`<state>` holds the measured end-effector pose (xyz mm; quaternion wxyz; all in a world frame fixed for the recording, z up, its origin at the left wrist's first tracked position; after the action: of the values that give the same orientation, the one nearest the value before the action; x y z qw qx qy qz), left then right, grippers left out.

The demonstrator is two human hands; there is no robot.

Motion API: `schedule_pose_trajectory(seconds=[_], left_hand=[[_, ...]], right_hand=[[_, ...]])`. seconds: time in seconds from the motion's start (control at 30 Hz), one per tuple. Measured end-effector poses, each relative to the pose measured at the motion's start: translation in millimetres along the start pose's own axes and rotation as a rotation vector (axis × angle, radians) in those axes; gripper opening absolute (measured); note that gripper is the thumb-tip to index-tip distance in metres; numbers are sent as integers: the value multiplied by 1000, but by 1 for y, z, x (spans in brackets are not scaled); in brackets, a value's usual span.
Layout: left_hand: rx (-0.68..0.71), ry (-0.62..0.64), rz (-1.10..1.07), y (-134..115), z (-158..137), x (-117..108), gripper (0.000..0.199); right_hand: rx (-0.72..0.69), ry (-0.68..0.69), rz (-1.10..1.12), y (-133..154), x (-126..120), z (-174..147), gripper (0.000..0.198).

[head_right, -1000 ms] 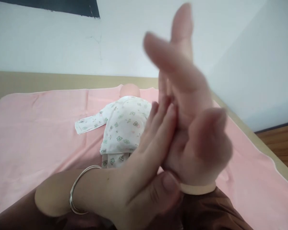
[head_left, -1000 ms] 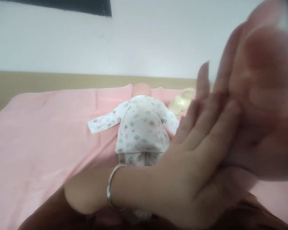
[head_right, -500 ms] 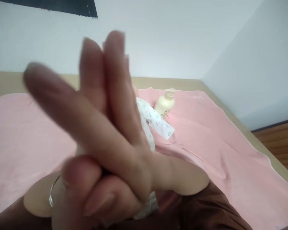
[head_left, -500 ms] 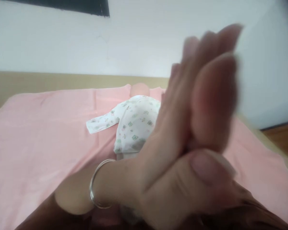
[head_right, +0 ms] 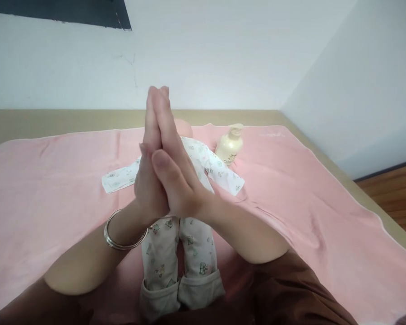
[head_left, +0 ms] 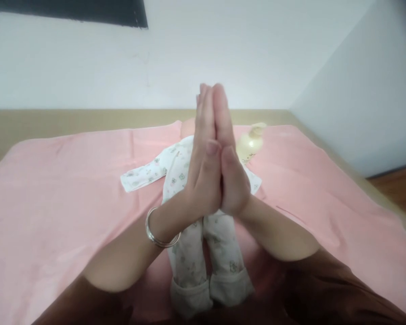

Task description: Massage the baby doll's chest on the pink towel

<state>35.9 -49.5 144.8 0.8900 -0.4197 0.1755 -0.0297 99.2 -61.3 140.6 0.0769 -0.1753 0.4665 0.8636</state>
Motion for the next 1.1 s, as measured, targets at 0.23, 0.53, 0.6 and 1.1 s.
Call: schedule_pose_trajectory(seconds=[0.23, 0.53, 0.6, 1.1], left_hand=[[-286, -154, -68, 94, 22, 12, 31], [-306, -177, 2, 106, 16, 12, 22], [-305, -175, 28, 105, 16, 12, 22], [-182, -37, 306, 132, 6, 7, 37]], right_hand=[[190, -126, 12, -80, 4, 31, 51], [202, -262, -32, -109, 0, 23, 36], [200, -271, -74, -114, 0, 23, 40], [132, -69, -412, -144, 4, 18, 58]])
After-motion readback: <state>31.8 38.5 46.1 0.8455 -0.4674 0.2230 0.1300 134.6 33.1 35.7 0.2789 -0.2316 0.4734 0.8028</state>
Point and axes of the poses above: each hand's wrist, its own z-axis towards the middle knuckle, its own x-axis out of the palm, y = z × x, the point moved 6 cm from there along z, towards the middle knuckle, and after that the axes turned 5 degrees about y, right-handed, at the moved point
